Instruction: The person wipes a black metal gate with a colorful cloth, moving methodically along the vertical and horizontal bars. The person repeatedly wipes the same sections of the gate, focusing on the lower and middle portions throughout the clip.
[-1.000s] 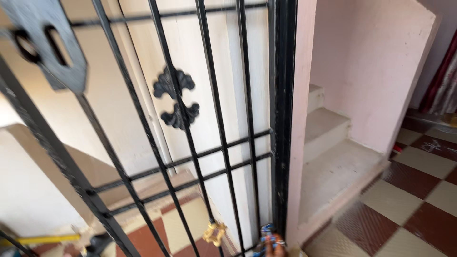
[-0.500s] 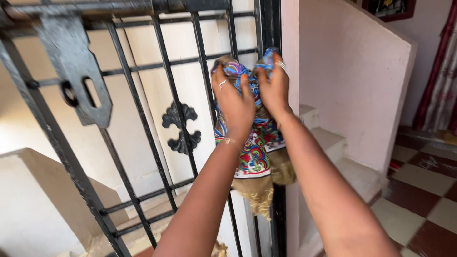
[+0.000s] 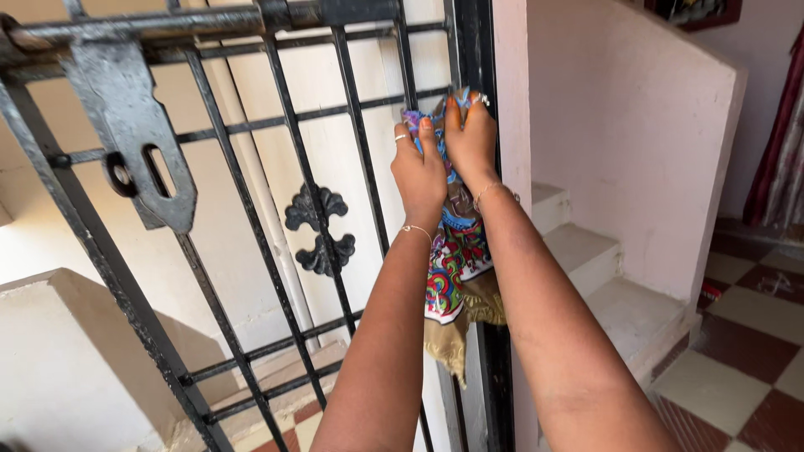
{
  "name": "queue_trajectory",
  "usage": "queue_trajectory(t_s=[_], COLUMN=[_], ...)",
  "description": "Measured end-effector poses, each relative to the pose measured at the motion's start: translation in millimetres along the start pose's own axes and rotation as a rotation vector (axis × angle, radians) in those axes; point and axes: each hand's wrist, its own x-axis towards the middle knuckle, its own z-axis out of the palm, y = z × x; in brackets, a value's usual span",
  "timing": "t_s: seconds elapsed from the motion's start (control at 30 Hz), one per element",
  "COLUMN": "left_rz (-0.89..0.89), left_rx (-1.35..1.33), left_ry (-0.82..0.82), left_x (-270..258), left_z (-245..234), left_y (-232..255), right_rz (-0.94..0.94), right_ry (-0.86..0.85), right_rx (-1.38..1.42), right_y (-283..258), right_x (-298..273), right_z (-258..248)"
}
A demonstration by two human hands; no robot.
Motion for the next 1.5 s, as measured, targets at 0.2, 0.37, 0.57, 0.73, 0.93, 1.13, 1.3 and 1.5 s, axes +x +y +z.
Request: queue_trajectory(t_s=[0.2, 0.37, 0.57, 0.73, 0.93, 1.13, 1.3, 1.5], left_rz=[0.044, 0.093, 0.067, 0.062, 0.034, -0.019, -0.01, -0.013], left_rx=[0.068, 0.098, 0.089, 0.085, 0.087, 0.101, 0.106, 0.118], left_ry=[0.013, 0.045, 0.026, 0.016, 0.0, -0.034, -0.045, -0.056], left_x=[-17.5, -31.1, -49.2, -67.9, -80.4, -94.1, -102.9, -112.3], left_z=[1.7, -2.3, -8.1, -11.2, -13.8, -16.6, -17.6, -19.0], left_y=[-15.8, -19.1, -28.0, -38.8, -43.6, -48.8, -56.5, -61.7], right_rz=[0.019, 0.0, 0.107, 0.08, 0.106, 0.14, 0.171, 0.144], right_ry=[-0.022, -0.007, -0.049, -0.065, -0.079, -0.106, -0.126, -0.108], right_rx=[0.097, 0.074, 0.035, 0.073, 0.091, 0.074, 0.064, 0.057], right_y=[9.7, 14.5, 14.6, 23.2, 27.4, 26.8, 30.1, 40.5], right_x=[-17.6, -35.9, -60.7, -82.9, -101.4, -116.4, -127.9, -146.7], right_z=[-2.3, -5.7, -15.0, -21.3, -27.5, -33.8, -37.3, -40.0])
